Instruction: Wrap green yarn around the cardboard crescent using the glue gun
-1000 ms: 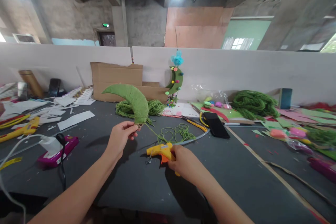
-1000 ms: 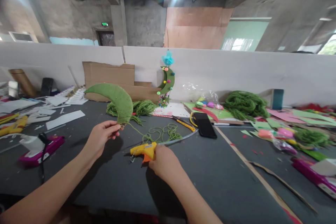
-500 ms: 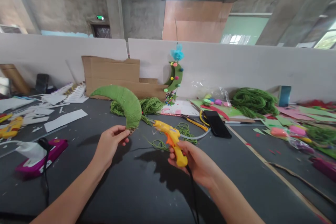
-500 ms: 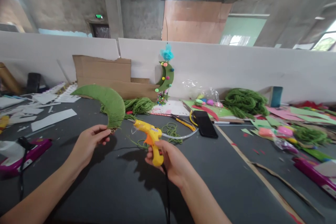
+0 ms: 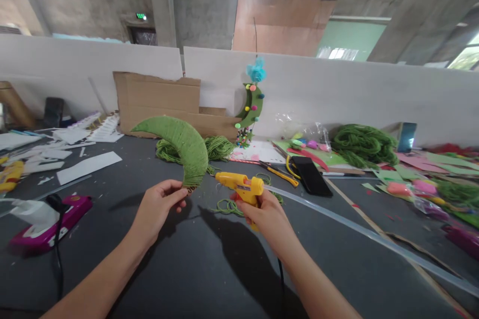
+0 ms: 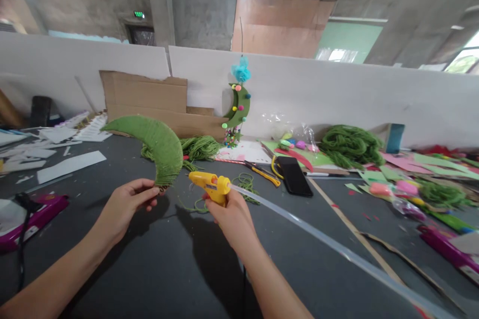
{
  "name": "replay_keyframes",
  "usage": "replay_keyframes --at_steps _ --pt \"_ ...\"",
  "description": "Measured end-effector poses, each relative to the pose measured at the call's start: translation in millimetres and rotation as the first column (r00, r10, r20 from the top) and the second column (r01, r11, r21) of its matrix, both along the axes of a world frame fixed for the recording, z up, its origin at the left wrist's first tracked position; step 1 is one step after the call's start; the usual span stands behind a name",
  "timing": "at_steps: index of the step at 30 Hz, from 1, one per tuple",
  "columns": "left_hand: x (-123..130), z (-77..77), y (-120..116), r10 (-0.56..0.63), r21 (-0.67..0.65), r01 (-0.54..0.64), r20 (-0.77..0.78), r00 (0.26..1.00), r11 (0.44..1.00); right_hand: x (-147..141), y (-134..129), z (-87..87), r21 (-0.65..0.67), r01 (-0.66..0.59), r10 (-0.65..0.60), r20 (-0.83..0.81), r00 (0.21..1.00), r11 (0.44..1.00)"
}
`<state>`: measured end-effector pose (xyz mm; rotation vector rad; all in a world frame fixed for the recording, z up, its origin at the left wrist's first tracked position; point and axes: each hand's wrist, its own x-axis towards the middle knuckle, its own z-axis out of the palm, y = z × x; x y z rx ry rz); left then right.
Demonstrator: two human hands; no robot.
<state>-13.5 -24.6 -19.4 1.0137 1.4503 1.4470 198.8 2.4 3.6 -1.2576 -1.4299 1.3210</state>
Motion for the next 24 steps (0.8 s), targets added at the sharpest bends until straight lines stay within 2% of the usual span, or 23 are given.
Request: replay_keyframes --at_steps 3,7,14,19,24 --pt "1.7 -2.7 -0.1 -0.019 0.011 0.019 -0.014 1.0 1.0 1.0 -4.6 5.4 0.011 -0.003 0.004 -0.045 0.999 1.0" --pt "3.1 -2.9 0.2 -0.016 0.013 0.016 -0.018 1.0 1.0 5.0 -6.1 5.2 -0.066 -0.073 0.062 -0.157 0.986 0.995" --pt "10.2 1.2 -4.4 0.019 0.026 -0.019 0.018 1.0 0.999 9.8 -2.8 3.1 0.019 0.05 -0.047 -0.142 0.989 0.999" --pt "13.0 1.5 -6.3 0.038 0.08 -0.041 0.031 0.999 0.996 6.7 -10.4 5.4 -0.056 -0.037 0.026 -0.193 0.981 0.998" --pt "12.8 1.0 -5.5 0.019 0.101 -0.023 0.041 0.999 0.995 0.1 -24.5 7.0 -0.041 -0.055 0.048 -0.141 0.989 0.998"
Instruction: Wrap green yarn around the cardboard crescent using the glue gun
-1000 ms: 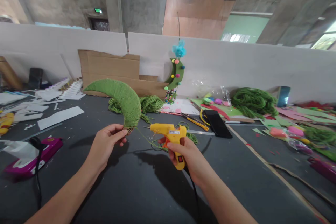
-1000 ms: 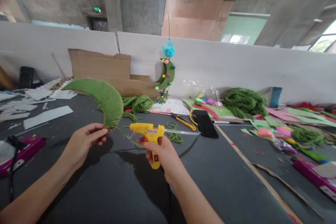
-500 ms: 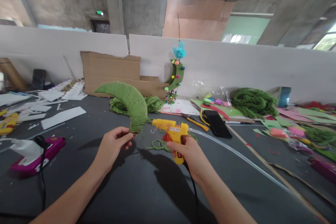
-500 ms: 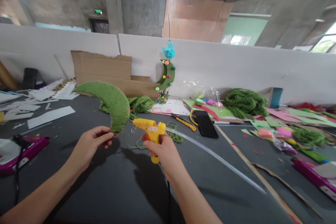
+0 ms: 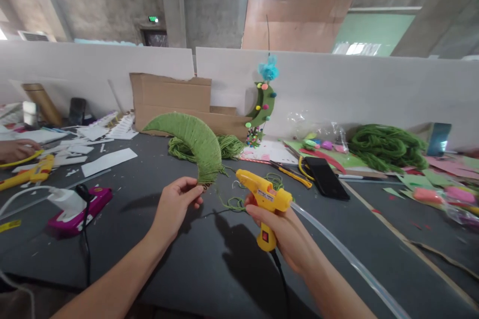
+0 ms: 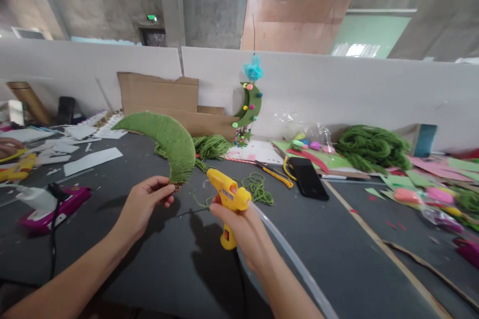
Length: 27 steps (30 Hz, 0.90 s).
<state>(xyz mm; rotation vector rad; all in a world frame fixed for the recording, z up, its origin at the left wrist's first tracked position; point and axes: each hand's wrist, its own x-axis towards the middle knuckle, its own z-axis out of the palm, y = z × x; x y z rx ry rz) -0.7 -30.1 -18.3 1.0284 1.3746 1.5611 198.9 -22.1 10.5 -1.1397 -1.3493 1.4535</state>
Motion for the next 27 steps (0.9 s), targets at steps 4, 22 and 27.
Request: replay_keyframes --at_steps 4,22,27 --pt "0.5 2.2 0.0 -0.012 -0.013 0.012 0.008 1.0 1.0 -5.7 -9.0 0.3 0.005 -0.01 0.009 0.07 0.997 1.0" --pt "11.9 9.6 -8.8 -0.069 -0.044 0.067 -0.054 0.996 0.997 -9.0 -8.4 -6.6 0.172 -0.071 0.019 0.288 0.957 0.983" --pt "13.7 10.0 -9.1 -0.059 -0.045 0.056 -0.045 0.997 0.997 -8.2 -5.8 -13.6 0.149 -0.046 0.004 0.27 0.963 0.988"
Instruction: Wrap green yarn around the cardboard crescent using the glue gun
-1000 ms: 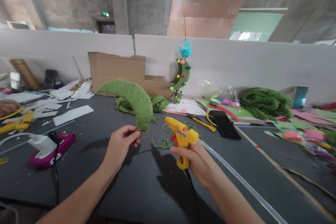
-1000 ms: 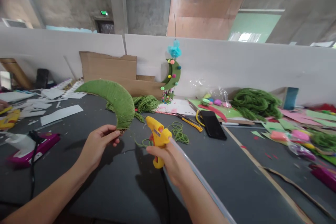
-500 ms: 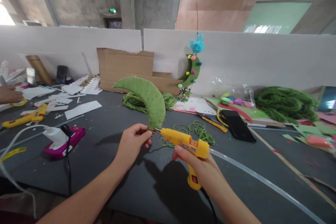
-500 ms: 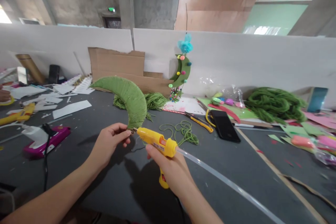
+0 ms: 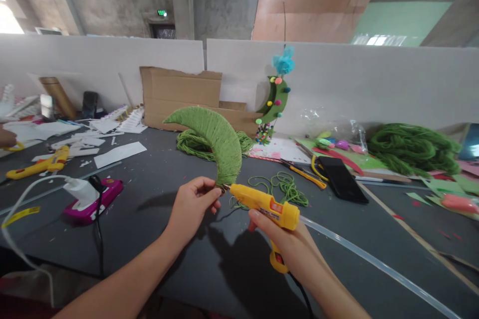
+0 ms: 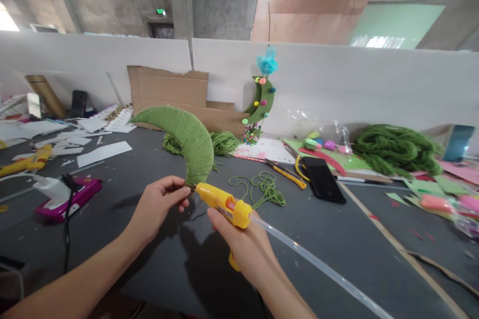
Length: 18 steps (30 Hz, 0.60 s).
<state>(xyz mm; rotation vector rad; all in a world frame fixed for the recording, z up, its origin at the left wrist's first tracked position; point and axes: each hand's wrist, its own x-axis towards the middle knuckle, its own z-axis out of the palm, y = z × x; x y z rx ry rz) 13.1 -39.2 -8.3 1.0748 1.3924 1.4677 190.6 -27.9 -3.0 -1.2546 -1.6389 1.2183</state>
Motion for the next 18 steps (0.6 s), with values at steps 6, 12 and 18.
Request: replay_keyframes --at_steps 6,12,18 --pt "1.3 1.5 -0.8 0.006 -0.01 -0.006 0.001 1.0 1.0 -3.4 -0.8 2.9 0.012 0.008 -0.008 0.001 1.0 1.0" --pt "0.6 -0.9 0.2 0.013 -0.007 -0.013 0.001 1.0 1.0 -5.9 -3.0 3.6 0.008 0.006 -0.006 -0.002 1.0 1.0" --pt "0.6 -2.4 1.1 0.007 -0.002 -0.007 0.016 1.0 1.0 -5.4 -3.6 6.8 0.039 -0.02 0.018 0.053 0.998 0.999"
